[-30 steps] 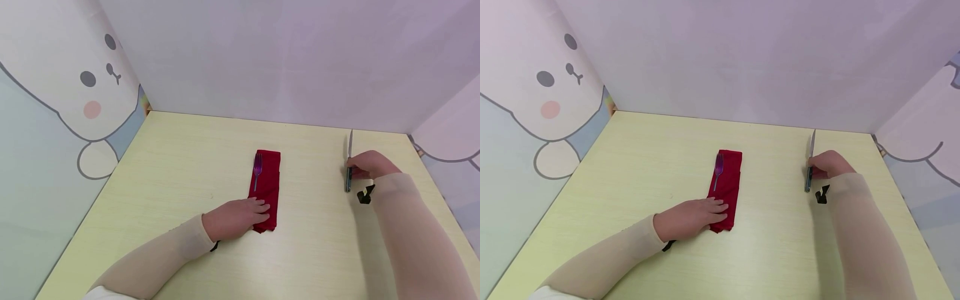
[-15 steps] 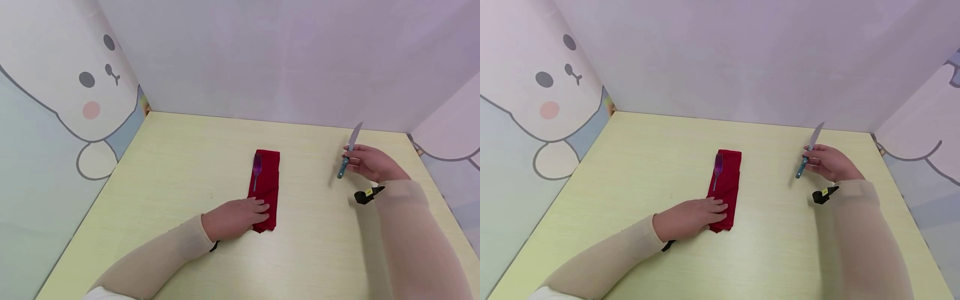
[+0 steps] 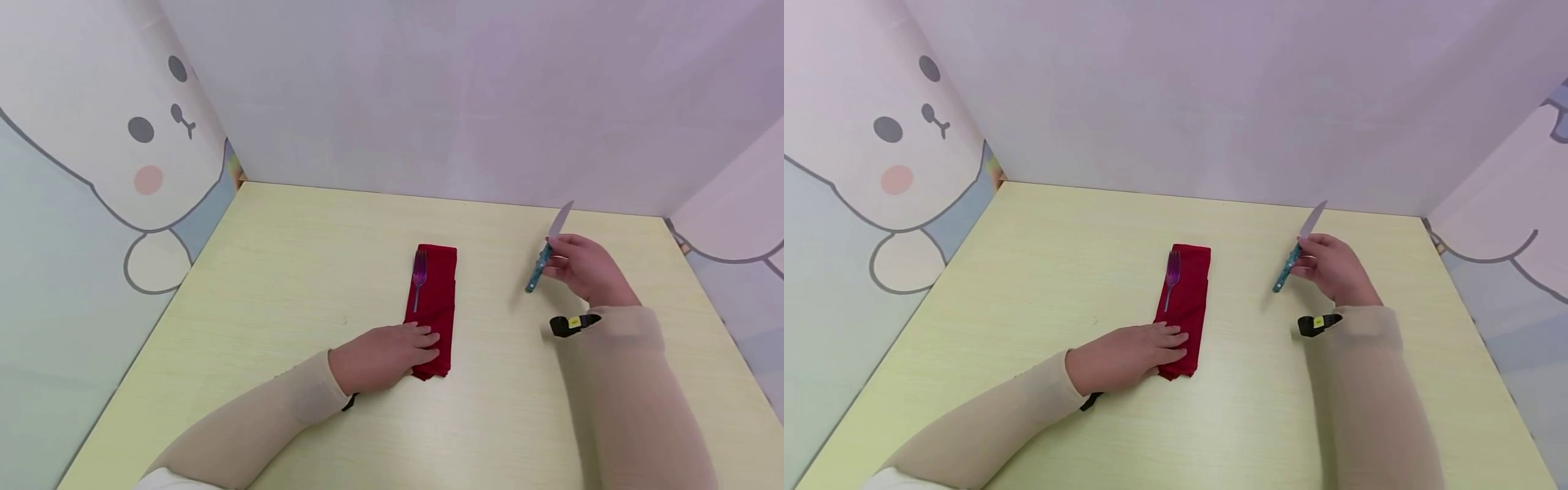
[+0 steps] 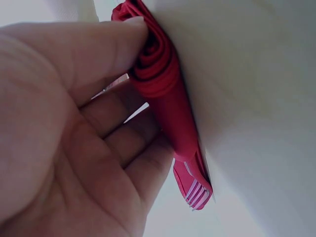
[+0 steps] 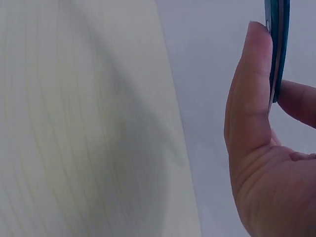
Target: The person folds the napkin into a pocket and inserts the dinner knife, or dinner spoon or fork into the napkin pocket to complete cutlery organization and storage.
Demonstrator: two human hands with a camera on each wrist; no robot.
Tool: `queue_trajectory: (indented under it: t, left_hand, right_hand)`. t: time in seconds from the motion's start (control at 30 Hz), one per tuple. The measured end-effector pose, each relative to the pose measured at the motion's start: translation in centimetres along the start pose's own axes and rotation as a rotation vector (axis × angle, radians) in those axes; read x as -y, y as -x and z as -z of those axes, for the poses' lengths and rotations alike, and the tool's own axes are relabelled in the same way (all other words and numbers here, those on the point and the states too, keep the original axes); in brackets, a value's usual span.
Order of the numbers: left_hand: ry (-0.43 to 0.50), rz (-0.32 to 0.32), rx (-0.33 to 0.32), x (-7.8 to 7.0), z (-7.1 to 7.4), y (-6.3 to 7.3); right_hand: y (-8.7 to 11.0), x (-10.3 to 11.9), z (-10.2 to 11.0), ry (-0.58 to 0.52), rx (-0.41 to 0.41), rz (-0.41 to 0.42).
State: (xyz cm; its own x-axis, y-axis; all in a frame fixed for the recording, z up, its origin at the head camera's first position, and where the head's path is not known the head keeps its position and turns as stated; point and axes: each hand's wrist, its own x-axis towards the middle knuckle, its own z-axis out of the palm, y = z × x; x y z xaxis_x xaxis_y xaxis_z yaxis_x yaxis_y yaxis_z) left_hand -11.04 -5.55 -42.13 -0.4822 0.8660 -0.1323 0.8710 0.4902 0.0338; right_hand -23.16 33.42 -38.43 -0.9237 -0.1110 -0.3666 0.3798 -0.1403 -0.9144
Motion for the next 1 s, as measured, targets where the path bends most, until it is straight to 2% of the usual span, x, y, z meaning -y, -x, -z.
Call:
queue_trajectory:
  t: [0.23, 0.5, 0.7, 0.83, 1.0]
  left_hand:
    - [0.012, 0.003, -0.005, 0.0, 0.1, 0.0]
    - [0.016, 0.002, 0.005, -0.1, 0.2, -0.1]
    - [0.011, 0.004, 0.015, -0.2, 0.1, -0.2]
    - [0.022, 0.018, 0.019, -0.1, 0.2, -0.1]
    - [0.027, 0.002, -0.017, 0.0, 0.2, -0.1]
  right_hand:
    - [-0.8, -1.3, -3.3, 0.026, 0.008, 0.036]
    - [-2.2, -2.4, -6.8, 0.204, 0.045, 0.059]
    - [-3.3, -2.6, -8.9, 0.298, 0.090, 0.092]
    - [-4.2, -2.4, -10.5, 0.321, 0.123, 0.115]
    - [-5.1, -2.4, -12.4, 0.354, 0.139, 0.118]
